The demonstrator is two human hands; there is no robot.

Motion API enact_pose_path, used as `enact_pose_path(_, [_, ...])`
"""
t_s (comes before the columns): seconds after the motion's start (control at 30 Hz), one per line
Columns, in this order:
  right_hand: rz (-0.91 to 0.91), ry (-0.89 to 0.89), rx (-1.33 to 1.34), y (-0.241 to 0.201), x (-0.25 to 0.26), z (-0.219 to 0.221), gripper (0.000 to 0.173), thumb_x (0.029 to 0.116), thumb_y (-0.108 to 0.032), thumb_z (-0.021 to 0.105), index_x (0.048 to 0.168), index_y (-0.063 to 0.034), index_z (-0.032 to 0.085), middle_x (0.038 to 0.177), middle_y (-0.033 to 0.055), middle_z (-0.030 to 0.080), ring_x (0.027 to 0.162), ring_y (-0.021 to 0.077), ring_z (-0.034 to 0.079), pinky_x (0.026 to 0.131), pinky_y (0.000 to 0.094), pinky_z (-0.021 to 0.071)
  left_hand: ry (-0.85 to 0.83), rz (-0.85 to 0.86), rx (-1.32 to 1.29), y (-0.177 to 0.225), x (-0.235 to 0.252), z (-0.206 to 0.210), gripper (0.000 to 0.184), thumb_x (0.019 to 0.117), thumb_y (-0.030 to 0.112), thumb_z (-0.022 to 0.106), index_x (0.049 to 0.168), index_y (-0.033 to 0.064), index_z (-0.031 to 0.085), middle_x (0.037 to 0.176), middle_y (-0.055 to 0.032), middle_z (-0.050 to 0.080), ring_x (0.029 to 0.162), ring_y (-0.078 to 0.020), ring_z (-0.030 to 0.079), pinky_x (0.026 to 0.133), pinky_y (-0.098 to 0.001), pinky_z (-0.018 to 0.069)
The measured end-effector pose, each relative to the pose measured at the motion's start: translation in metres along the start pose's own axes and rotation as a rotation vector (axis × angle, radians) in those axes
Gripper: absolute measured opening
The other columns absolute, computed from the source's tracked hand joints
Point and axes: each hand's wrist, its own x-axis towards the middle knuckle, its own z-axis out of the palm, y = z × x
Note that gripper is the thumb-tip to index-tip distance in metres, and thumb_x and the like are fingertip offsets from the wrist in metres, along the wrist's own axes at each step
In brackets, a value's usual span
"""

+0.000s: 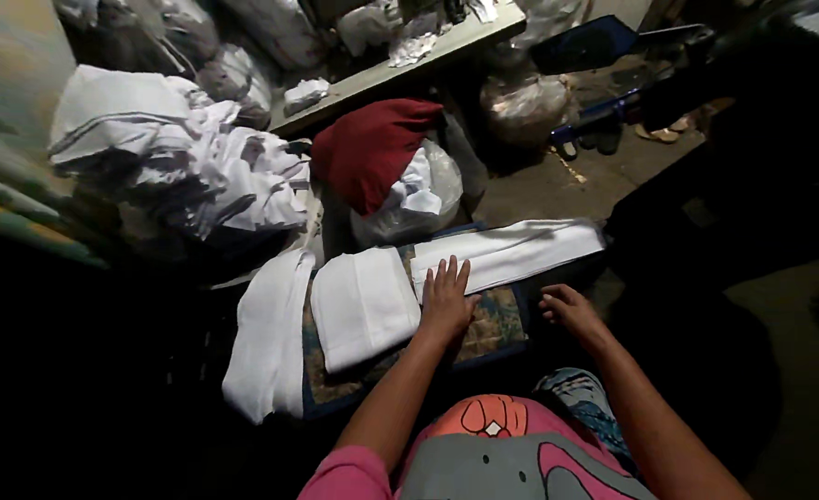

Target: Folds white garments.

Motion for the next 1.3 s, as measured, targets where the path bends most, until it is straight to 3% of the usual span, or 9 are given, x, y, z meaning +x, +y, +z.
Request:
enact_pose_path(0.17, [0.0,0.057,0.06,0.01,-0.003,-0.015,0.033,0.1089,-0.018,0.049,0.137,-0.0008,0.053,0.121,0.0195,0.064,0.097,0.0254,0.068,0.082,0.0411,0.0566,-0.079,-0.182,0.04,-0.005,0.003,-0.001,0.066,0.107,0.053,0.039,0.161,0.0158,0.034,0.169,-0.019,0.022,0.156,-0.0424,0.015,0.124,-0.065,0.0067])
enact_pose_path(0.3, [-0.019,0.207,0.194,0.009,0.003,-0.025,0.039,0.1083,-0.019,0.05,0.142,-0.0007,0.048,0.134,0.0229,0.058,0.107,0.0304,0.066,0.087,0.0452,0.0567,0.014,-0.455,-0.157,-0.015,0.008,-0.028,0.065,0.1005,0.045,0.06,0.149,0.0034,0.049,0.163,-0.0293,0.026,0.148,-0.0472,0.031,0.119,-0.0574,0.0317])
enact_pose_path(0.43, [-0.064,0.267,0.252,-0.005,0.012,-0.03,0.042,0.1088,-0.02,0.049,0.145,0.0002,0.046,0.136,0.024,0.056,0.108,0.0311,0.065,0.088,0.0456,0.056,0.049,-0.649,-0.211,-0.021,0.017,-0.038,0.092,0.0898,0.048,0.074,0.152,-0.0076,0.036,0.149,-0.0311,0.044,0.137,-0.0446,0.048,0.112,-0.0573,0.0413])
enact_pose_path(0.53, [-0.105,0.237,0.237,-0.002,0.018,-0.032,0.042,0.1083,-0.021,0.049,0.145,-0.0001,0.045,0.133,0.0228,0.057,0.104,0.0283,0.066,0.086,0.0437,0.0568,-0.008,-0.728,-0.256,-0.024,0.023,-0.044,0.096,0.085,0.048,0.077,0.156,0.0,0.033,0.143,-0.0258,0.054,0.128,-0.0395,0.058,0.105,-0.0569,0.0481])
enact_pose_path(0.6, [-0.107,0.215,0.227,0.002,0.017,-0.03,0.041,0.1086,-0.02,0.048,0.144,-0.0005,0.045,0.129,0.0211,0.059,0.099,0.0244,0.066,0.083,0.0407,0.0565,-0.07,-0.729,-0.287,-0.026,0.025,-0.048,0.095,0.0862,0.044,0.076,0.16,0.0082,0.029,0.14,-0.0223,0.059,0.125,-0.0377,0.061,0.103,-0.0585,0.0488])
enact_pose_path(0.77, [-0.09,0.068,0.179,0.013,0.011,-0.015,0.036,0.1091,-0.02,0.045,0.138,0.0001,0.05,0.108,0.0117,0.065,0.08,0.0133,0.066,0.072,0.0313,0.0565,0.004,-0.592,-0.387,-0.025,0.023,-0.044,0.056,0.0915,0.027,0.072,0.138,0.0005,0.058,0.14,-0.0223,0.058,0.126,-0.036,0.06,0.105,-0.0546,0.0494])
enact_pose_path(0.9, [-0.093,-0.077,0.17,0.023,0.006,0.004,0.033,0.1077,-0.019,0.048,0.133,0.0018,0.054,0.1,0.0104,0.068,0.076,0.0137,0.068,0.069,0.0312,0.0581,0.062,-0.529,-0.816,-0.024,0.021,-0.047,0.059,0.0931,0.017,0.074,0.144,-0.0024,0.05,0.132,-0.0272,0.061,0.123,-0.0357,0.061,0.106,-0.0509,0.0483])
enact_pose_path(1.1, [-0.064,-0.273,0.148,0.011,-0.004,0.04,0.032,0.1079,-0.017,0.048,0.134,0.0009,0.055,0.102,0.0125,0.069,0.08,0.0173,0.069,0.072,0.0344,0.0592,0.151,-0.377,-1.159,-0.027,-0.014,-0.091,0.053,0.0962,0.01,0.069,0.144,0.002,0.047,0.122,-0.018,0.066,0.103,-0.0223,0.067,0.092,-0.04,0.0562])
enact_pose_path(1.3, [-0.067,-0.303,0.036,0.005,-0.006,0.056,0.028,0.1076,-0.017,0.05,0.129,0.0,0.057,0.104,0.0136,0.068,0.084,0.0187,0.067,0.075,0.0366,0.0573,0.311,-0.479,-1.172,-0.114,-0.098,-0.105,0.055,0.0948,0.003,0.068,0.145,0.007,0.046,0.117,-0.0125,0.068,0.096,-0.0183,0.069,0.084,-0.0369,0.0596])
